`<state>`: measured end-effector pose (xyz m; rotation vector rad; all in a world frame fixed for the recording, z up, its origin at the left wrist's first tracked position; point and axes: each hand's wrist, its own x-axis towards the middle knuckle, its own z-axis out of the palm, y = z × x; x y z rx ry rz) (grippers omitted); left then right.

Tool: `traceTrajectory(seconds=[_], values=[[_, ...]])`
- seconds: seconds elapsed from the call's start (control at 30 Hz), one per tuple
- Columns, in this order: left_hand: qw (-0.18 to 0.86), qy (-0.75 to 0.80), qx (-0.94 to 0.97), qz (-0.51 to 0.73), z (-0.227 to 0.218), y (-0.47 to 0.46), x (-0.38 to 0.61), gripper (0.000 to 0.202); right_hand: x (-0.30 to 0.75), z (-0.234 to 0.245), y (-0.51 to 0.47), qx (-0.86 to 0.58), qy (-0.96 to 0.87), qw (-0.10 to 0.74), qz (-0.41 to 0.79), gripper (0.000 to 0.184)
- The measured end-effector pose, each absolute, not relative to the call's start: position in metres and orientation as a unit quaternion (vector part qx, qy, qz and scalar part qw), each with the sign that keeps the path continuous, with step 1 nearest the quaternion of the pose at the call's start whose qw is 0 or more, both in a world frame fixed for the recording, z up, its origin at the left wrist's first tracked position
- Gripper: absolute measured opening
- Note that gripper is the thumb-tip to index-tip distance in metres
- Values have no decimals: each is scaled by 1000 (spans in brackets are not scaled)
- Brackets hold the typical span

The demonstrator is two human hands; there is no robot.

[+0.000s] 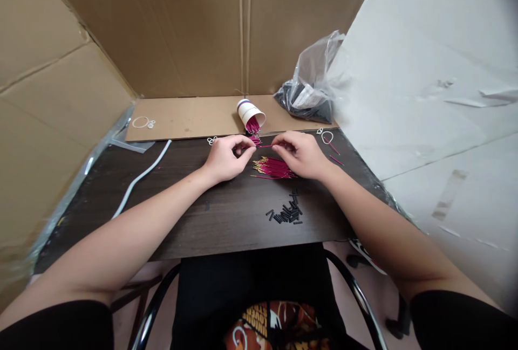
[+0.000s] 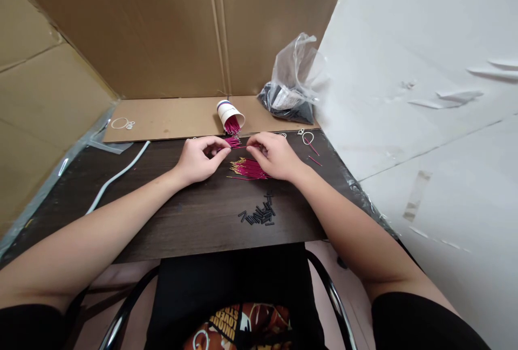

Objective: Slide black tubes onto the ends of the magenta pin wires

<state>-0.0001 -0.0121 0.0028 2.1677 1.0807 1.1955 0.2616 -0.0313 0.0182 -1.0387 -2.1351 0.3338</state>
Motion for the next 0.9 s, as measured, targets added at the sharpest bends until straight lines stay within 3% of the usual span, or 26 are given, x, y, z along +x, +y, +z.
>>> traceTrajectory(seconds=[0.23, 0.67, 0.9], values=[[130, 416, 804, 404, 7, 10, -21, 5, 272, 12, -24, -478, -794, 359, 109, 46], [85, 419, 835, 345, 2, 25, -38, 7, 276, 13, -22, -420, -860, 244, 154, 8], [92, 418, 839, 335, 1, 26, -38, 6, 276, 14, -21, -419, -873, 192, 160, 11]])
